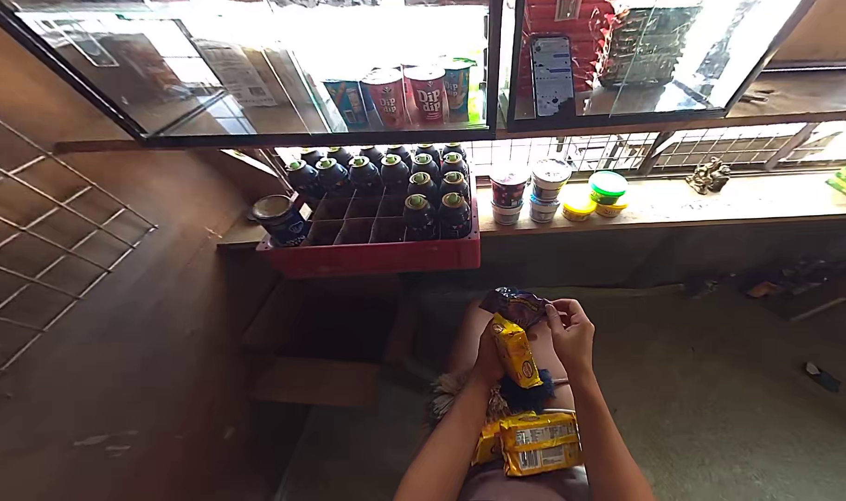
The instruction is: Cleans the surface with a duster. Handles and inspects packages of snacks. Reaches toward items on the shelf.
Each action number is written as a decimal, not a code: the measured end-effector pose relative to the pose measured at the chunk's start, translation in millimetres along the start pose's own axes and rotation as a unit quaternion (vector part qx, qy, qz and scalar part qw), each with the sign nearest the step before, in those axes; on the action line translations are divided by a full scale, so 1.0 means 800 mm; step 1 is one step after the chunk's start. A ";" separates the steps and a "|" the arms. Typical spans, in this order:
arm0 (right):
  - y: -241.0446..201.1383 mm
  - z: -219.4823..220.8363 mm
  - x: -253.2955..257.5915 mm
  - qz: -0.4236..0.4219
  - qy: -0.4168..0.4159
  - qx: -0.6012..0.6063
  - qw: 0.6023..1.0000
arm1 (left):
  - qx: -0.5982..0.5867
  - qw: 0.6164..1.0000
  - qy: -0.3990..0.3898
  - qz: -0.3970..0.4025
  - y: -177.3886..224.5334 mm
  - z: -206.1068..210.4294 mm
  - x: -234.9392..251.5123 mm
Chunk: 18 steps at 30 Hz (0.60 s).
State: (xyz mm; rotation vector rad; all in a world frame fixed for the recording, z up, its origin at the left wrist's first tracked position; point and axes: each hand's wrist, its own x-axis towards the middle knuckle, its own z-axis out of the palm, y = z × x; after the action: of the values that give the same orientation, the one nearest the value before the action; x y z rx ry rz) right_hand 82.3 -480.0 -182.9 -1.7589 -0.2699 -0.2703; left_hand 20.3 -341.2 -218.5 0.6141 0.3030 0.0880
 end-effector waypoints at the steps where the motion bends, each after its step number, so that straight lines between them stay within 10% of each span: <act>1: 0.002 0.000 0.000 -0.013 0.001 -0.013 1.000 | 0.000 1.000 0.001 -0.005 0.000 0.000 -0.001; 18: -0.006 -0.004 0.007 -0.040 -0.021 -0.031 0.999 | -0.010 1.000 -0.016 0.001 0.001 -0.005 0.005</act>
State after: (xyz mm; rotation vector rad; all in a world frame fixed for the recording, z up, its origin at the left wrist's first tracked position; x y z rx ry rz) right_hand 86.3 -481.9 -176.2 -1.8179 -0.3658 -0.3030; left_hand 22.8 -337.9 -222.4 0.5952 0.2702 0.0827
